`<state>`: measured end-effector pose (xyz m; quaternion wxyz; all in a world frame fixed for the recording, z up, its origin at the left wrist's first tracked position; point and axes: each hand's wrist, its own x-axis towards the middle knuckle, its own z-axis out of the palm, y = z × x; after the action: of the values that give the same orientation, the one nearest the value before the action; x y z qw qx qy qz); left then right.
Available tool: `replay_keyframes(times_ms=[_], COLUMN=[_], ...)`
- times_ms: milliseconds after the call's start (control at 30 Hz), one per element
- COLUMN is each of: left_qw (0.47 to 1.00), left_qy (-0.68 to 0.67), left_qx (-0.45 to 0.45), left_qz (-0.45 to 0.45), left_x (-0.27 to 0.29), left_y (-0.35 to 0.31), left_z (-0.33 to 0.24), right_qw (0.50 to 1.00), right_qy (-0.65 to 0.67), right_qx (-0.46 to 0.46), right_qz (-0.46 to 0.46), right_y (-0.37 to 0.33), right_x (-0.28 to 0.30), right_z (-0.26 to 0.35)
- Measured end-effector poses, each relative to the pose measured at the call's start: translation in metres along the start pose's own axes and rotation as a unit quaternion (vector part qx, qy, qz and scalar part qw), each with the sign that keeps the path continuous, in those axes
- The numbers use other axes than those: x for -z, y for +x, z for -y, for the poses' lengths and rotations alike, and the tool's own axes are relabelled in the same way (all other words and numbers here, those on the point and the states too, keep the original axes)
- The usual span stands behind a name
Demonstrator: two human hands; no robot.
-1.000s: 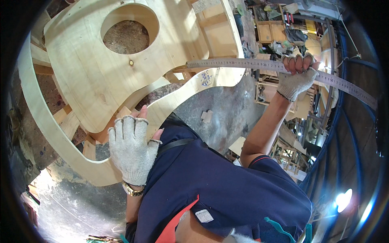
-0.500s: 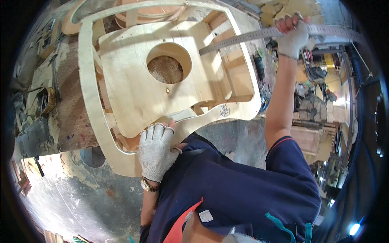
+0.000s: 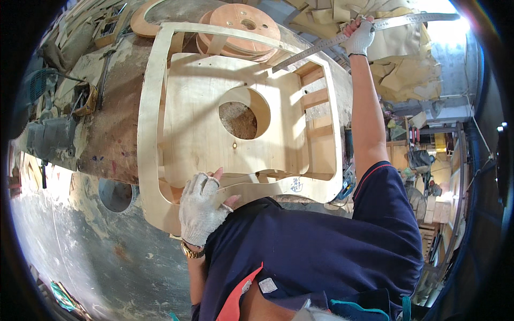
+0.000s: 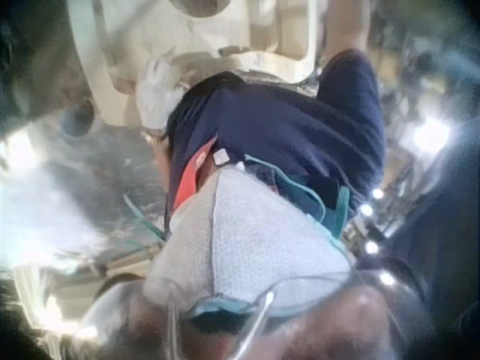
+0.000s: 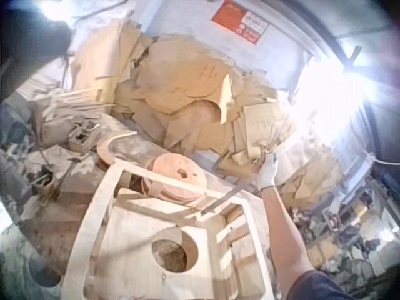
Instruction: The person uses a miter saw to cut small wooden blocks, then fits a curved wooden piece into a larger wooden frame. They measure the frame with a tape measure and continue cutting additional blocks with the saw.
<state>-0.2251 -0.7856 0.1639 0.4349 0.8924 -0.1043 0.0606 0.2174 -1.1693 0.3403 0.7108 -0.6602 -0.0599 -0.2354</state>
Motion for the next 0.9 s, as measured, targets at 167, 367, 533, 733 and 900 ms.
replay_keyframes(times_ms=[167, 367, 533, 733, 900], left_qw=[1.000, 1.000, 0.999, 0.998, 0.998], left_qy=[0.015, 0.021, 0.032, 0.044, 0.053], left_qx=[0.008, 0.017, 0.018, 0.034, 0.027], left_qz=[-0.011, -0.006, -0.006, 0.023, 0.026], left_x=[0.001, 0.001, 0.000, 0.003, 0.000], left_y=[0.001, 0.004, 0.005, 0.006, 0.004], left_z=[-0.004, -0.005, -0.005, -0.009, -0.005], right_qw=[1.000, 1.000, 1.000, 0.951, 0.999], right_qy=[-0.003, 0.005, -0.010, 0.238, -0.014], right_qx=[-0.020, -0.013, -0.022, -0.151, 0.028], right_qz=[-0.016, 0.014, 0.004, 0.128, 0.030], right_y=[0.009, 0.026, 0.016, 0.030, 0.024], right_x=[0.001, 0.011, -0.006, 0.015, 0.005], right_z=[-0.014, -0.026, -0.020, -0.029, -0.041])
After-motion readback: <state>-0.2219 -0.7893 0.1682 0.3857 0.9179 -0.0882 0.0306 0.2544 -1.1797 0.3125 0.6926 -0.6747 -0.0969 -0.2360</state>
